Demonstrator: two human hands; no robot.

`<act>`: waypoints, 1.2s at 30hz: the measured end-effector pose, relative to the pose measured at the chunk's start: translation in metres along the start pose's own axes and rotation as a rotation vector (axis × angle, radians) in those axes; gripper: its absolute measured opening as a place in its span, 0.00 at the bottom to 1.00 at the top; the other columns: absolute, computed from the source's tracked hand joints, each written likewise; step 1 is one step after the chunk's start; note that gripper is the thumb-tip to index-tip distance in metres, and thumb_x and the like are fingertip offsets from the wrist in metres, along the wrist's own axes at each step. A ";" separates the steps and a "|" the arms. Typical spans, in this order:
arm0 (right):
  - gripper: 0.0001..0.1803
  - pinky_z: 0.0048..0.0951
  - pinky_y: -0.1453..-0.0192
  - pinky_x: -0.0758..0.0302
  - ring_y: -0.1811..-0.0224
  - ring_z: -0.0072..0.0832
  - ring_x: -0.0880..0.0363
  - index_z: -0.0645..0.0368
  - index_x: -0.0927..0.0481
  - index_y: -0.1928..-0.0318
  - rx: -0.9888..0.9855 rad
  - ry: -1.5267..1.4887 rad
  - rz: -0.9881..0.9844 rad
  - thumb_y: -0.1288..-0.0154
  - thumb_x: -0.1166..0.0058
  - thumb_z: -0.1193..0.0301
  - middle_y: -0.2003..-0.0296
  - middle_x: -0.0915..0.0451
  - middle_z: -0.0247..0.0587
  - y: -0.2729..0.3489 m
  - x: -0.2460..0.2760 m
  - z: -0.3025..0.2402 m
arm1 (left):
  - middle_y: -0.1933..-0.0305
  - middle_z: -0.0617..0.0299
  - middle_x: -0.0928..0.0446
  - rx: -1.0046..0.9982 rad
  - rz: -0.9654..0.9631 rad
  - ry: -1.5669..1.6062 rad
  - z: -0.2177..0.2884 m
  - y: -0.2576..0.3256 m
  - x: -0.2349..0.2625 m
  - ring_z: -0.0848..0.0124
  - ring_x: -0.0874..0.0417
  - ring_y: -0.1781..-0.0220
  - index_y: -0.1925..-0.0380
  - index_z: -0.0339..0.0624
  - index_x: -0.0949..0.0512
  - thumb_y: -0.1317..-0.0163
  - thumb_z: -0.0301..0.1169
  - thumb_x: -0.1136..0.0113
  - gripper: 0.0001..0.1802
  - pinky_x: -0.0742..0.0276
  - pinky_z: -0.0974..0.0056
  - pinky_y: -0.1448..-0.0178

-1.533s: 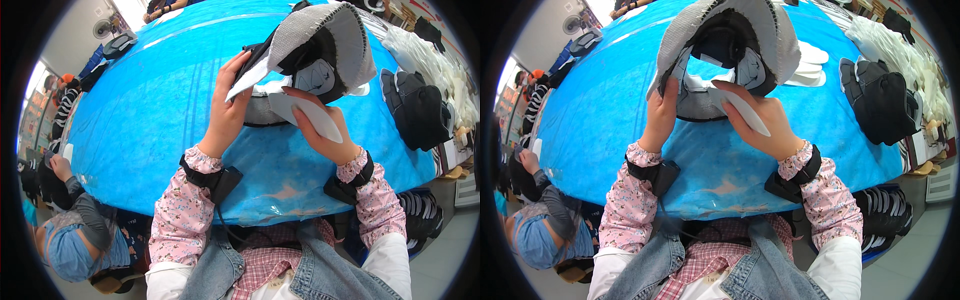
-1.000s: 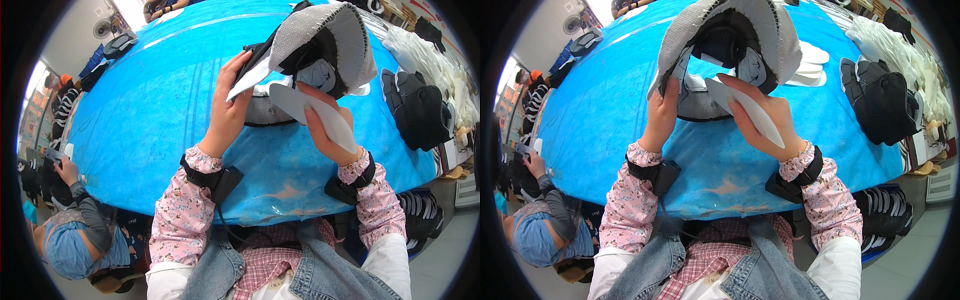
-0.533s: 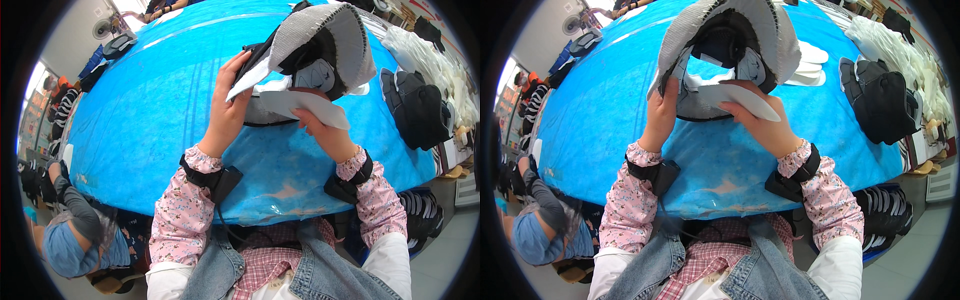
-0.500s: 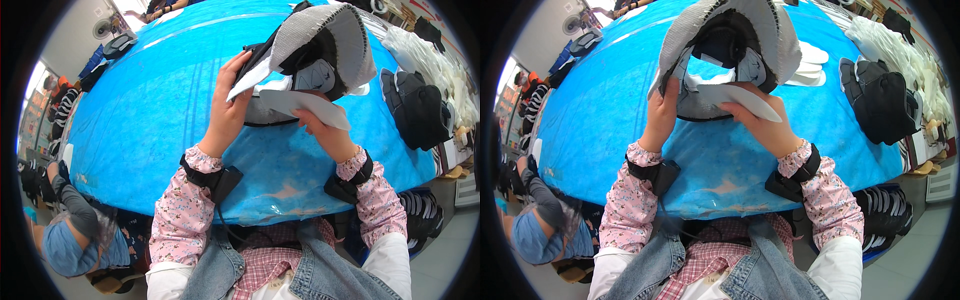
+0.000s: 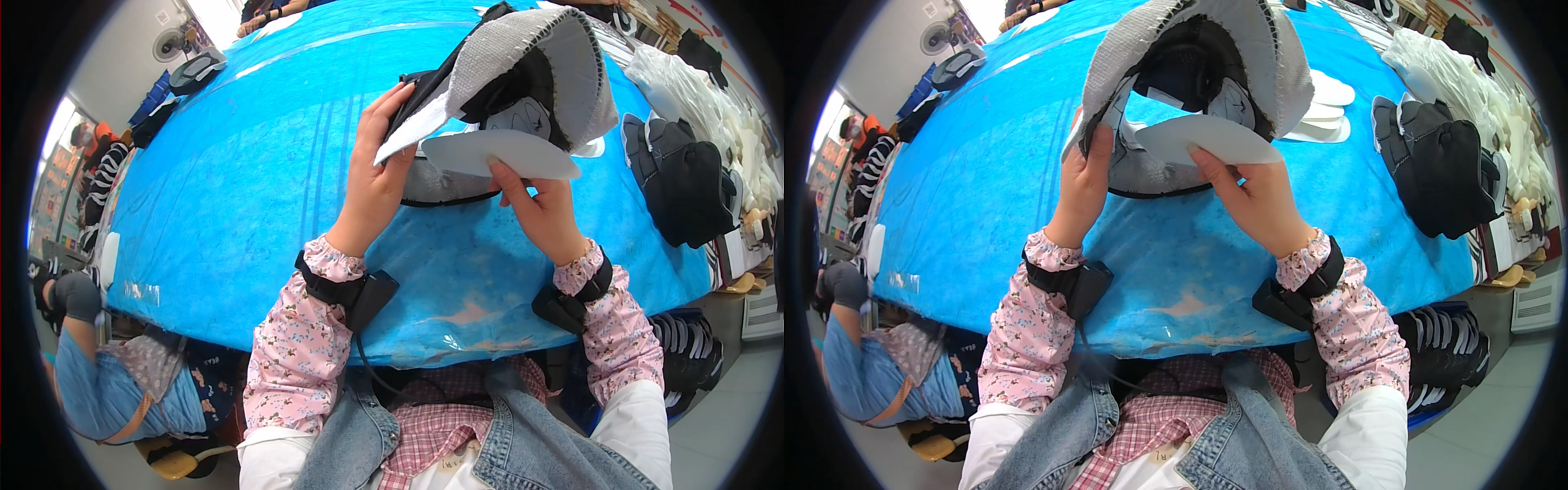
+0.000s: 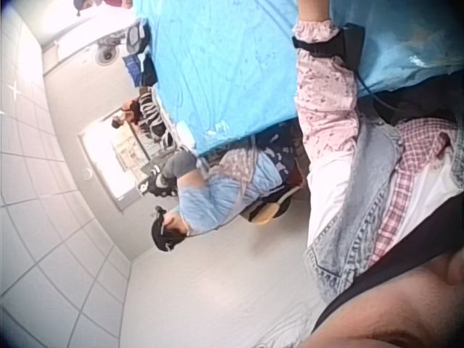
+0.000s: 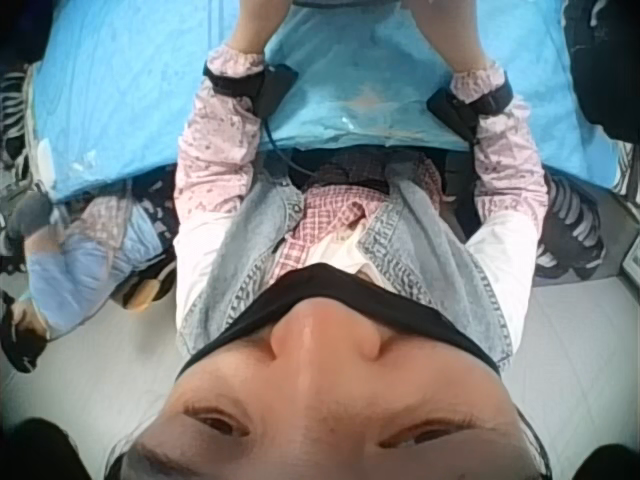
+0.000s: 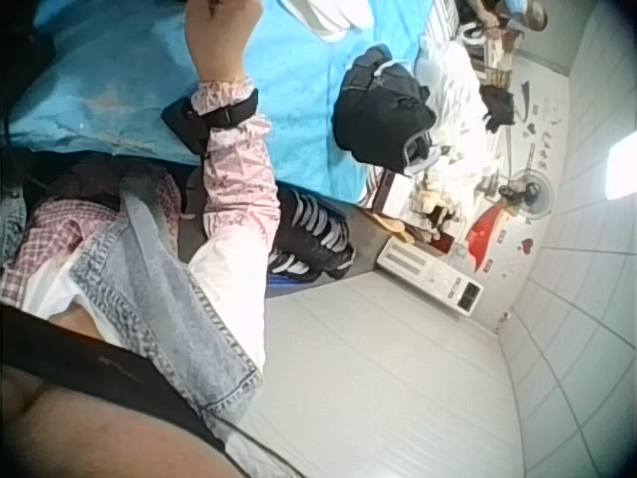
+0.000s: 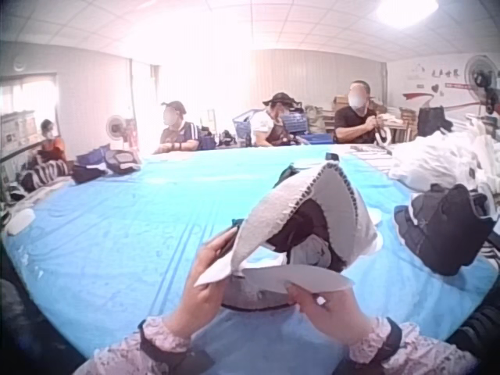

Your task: The person picks up a white padding piece and inserts it into the interior of a black shoe upper, pressing the edges together by hand.

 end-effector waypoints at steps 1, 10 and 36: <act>0.10 0.16 0.77 0.31 0.75 0.16 0.25 0.64 0.22 0.58 0.001 -0.016 0.000 0.36 0.48 0.71 0.74 0.22 0.33 0.000 0.000 0.000 | 0.39 0.51 0.37 -0.009 0.001 -0.006 0.000 0.000 0.001 0.60 0.35 0.37 0.43 0.40 0.34 0.41 0.23 0.50 0.24 0.40 0.62 0.36; 0.11 0.21 0.73 0.27 0.75 0.21 0.22 0.64 0.23 0.56 -0.033 0.072 -0.083 0.37 0.48 0.73 0.70 0.20 0.41 0.002 -0.005 0.004 | 0.39 0.52 0.37 -0.012 -0.004 -0.033 0.000 0.000 0.001 0.60 0.35 0.37 0.42 0.41 0.34 0.40 0.25 0.50 0.23 0.39 0.62 0.36; 0.10 0.20 0.72 0.27 0.72 0.23 0.20 0.65 0.23 0.56 0.104 0.040 0.014 0.38 0.48 0.75 0.68 0.21 0.41 0.004 0.003 -0.006 | 0.39 0.51 0.37 0.024 -0.010 -0.031 -0.001 0.001 0.000 0.59 0.36 0.37 0.42 0.40 0.34 0.37 0.28 0.50 0.22 0.40 0.62 0.36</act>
Point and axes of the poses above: each hand's wrist, its own y-axis away from the middle knuckle, its own x-axis out of the back of the hand, z = x × y, the point moved 5 cm from there along -y, towards the middle knuckle
